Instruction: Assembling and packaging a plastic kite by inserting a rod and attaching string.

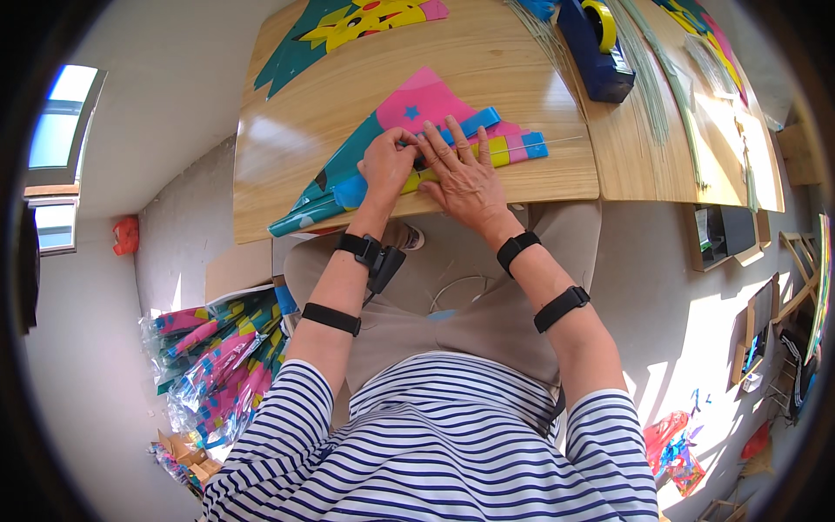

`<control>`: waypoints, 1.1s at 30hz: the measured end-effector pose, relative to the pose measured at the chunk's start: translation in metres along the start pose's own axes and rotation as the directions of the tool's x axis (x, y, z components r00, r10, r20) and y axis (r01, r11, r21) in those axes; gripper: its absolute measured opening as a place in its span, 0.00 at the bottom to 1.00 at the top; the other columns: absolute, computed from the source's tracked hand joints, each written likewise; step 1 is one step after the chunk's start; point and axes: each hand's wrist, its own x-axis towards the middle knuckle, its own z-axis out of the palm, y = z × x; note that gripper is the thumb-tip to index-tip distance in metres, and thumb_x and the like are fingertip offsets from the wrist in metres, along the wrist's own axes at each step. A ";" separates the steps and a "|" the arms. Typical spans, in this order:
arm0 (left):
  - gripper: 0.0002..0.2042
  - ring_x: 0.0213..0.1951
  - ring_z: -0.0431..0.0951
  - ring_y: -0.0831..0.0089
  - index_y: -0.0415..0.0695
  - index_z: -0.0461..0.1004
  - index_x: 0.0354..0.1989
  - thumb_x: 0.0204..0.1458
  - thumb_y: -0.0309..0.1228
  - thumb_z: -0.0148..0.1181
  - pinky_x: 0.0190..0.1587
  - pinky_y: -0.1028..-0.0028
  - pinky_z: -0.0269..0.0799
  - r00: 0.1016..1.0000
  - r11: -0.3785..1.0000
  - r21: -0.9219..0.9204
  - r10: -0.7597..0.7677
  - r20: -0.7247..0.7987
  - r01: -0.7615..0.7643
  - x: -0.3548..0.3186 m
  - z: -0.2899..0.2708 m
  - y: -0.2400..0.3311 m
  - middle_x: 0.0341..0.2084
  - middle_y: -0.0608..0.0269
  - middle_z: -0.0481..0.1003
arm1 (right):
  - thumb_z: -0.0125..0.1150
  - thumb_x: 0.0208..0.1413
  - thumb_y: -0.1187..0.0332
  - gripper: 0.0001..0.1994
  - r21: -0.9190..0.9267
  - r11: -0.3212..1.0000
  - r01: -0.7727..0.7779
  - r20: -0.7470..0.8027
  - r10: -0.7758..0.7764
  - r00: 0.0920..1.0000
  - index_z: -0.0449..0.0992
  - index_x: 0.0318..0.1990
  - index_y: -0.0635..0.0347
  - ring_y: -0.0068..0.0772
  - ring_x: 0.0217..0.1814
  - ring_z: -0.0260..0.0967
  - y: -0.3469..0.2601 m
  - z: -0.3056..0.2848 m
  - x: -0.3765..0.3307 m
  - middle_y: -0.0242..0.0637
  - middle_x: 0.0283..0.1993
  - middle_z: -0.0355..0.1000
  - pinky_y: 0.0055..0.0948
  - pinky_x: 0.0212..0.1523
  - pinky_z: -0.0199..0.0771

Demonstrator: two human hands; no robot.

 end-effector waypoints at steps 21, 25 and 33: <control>0.07 0.35 0.82 0.67 0.47 0.80 0.33 0.45 0.31 0.69 0.41 0.65 0.71 0.993 0.978 -0.190 0.099 0.057 -0.087 0.004 -0.016 -0.016 0.27 0.64 0.81 | 0.53 0.61 0.45 0.36 0.003 1.000 0.015 -0.010 -0.015 1.000 0.62 0.70 0.60 0.44 0.81 0.40 0.001 0.005 0.002 0.40 0.76 0.53 0.57 0.77 0.32; 0.09 0.34 0.80 0.73 0.39 0.80 0.37 0.47 0.25 0.67 0.42 0.73 0.75 0.973 0.921 -0.330 0.229 0.029 -0.207 -0.003 -0.074 -0.034 0.28 0.60 0.81 | 0.52 0.62 0.46 0.35 0.008 1.000 0.013 -0.029 -0.013 1.000 0.63 0.69 0.61 0.44 0.81 0.42 0.001 0.004 0.001 0.41 0.76 0.53 0.57 0.77 0.34; 0.15 0.40 0.77 0.70 0.38 0.81 0.41 0.43 0.28 0.71 0.45 0.72 0.73 0.932 0.926 -0.260 0.322 0.167 -0.274 -0.013 -0.149 -0.092 0.34 0.59 0.78 | 0.52 0.62 0.45 0.35 0.009 1.000 0.011 -0.030 -0.011 0.999 0.63 0.69 0.60 0.43 0.81 0.42 0.002 0.006 0.002 0.38 0.76 0.53 0.57 0.76 0.36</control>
